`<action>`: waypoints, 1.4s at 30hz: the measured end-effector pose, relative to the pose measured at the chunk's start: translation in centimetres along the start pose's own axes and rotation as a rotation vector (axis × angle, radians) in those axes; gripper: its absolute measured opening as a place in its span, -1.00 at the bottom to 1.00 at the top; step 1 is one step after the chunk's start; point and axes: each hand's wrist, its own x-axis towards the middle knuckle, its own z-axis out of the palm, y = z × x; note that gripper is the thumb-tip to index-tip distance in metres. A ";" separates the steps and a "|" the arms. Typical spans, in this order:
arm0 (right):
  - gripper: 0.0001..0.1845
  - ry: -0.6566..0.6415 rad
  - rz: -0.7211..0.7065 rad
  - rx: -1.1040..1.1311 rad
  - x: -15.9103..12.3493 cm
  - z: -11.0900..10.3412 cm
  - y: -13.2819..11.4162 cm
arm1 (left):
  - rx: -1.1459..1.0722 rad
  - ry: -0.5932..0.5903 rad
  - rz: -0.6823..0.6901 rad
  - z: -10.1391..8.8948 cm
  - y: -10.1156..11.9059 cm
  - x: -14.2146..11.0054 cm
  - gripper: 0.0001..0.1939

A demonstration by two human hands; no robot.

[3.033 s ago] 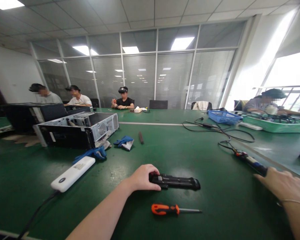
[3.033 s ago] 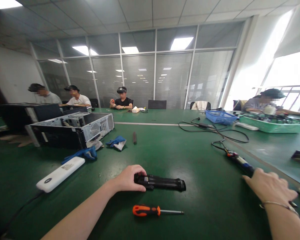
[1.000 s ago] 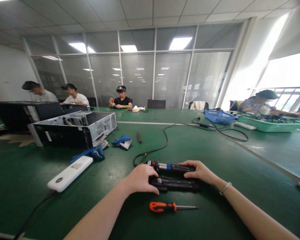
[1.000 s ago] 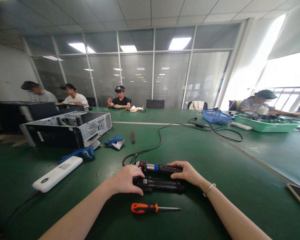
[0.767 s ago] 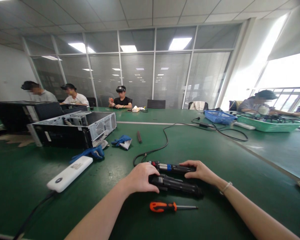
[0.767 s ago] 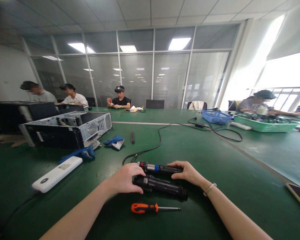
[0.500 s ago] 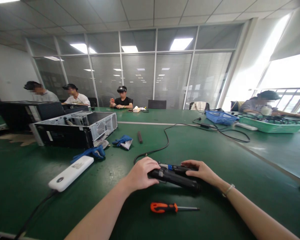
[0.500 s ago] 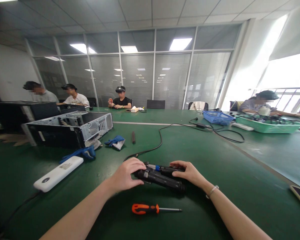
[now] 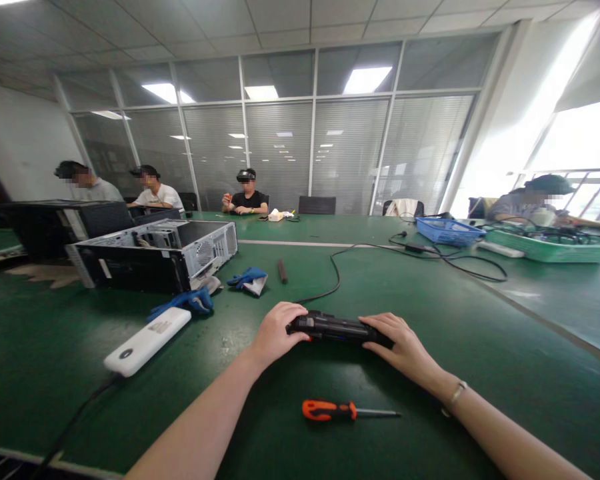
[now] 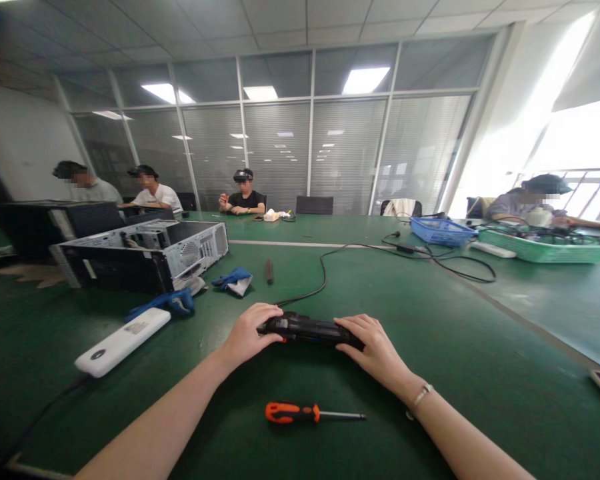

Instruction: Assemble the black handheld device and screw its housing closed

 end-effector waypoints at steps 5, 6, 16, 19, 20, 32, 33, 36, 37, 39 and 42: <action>-0.57 -0.036 0.025 -0.030 0.0 0.4 -0.4 | 0.011 -0.046 -0.110 0.5 -0.9 -0.2 -0.51; -0.56 -0.047 0.032 -0.030 0.0 0.3 -0.5 | 0.010 -0.059 -0.125 0.5 -1.0 -0.2 -0.51; -0.59 -0.098 0.086 0.024 0.1 0.0 -0.7 | -0.069 -0.118 -0.156 0.4 -1.2 -0.2 -0.65; -0.59 -0.105 0.085 0.039 0.1 -0.1 -0.6 | -0.068 -0.119 -0.166 0.3 -1.1 -0.1 -0.64; -0.59 -0.106 0.084 0.043 0.1 -0.1 -0.6 | -0.065 -0.121 -0.168 0.2 -1.1 -0.1 -0.64; -0.60 -0.119 0.102 0.064 0.1 0.0 -0.2 | -0.079 -0.111 -0.166 0.5 -1.5 -0.2 -0.66; -0.60 -0.117 0.103 0.064 0.1 0.0 -0.2 | -0.080 -0.107 -0.169 0.5 -1.5 -0.3 -0.65; -0.59 -0.112 0.099 0.064 0.1 0.1 0.0 | -0.074 -0.096 -0.170 0.5 -1.3 -0.3 -0.64; -0.59 -0.111 0.096 0.063 0.1 0.1 0.1 | -0.069 -0.092 -0.169 0.4 -1.3 -0.3 -0.64; -0.59 -0.114 0.094 0.060 0.1 0.1 0.2 | -0.059 -0.085 -0.162 0.3 -1.1 -0.2 -0.63; -0.58 -0.122 0.104 0.048 0.0 0.1 0.4 | -0.057 -0.108 -0.148 0.1 -1.0 -0.2 -0.57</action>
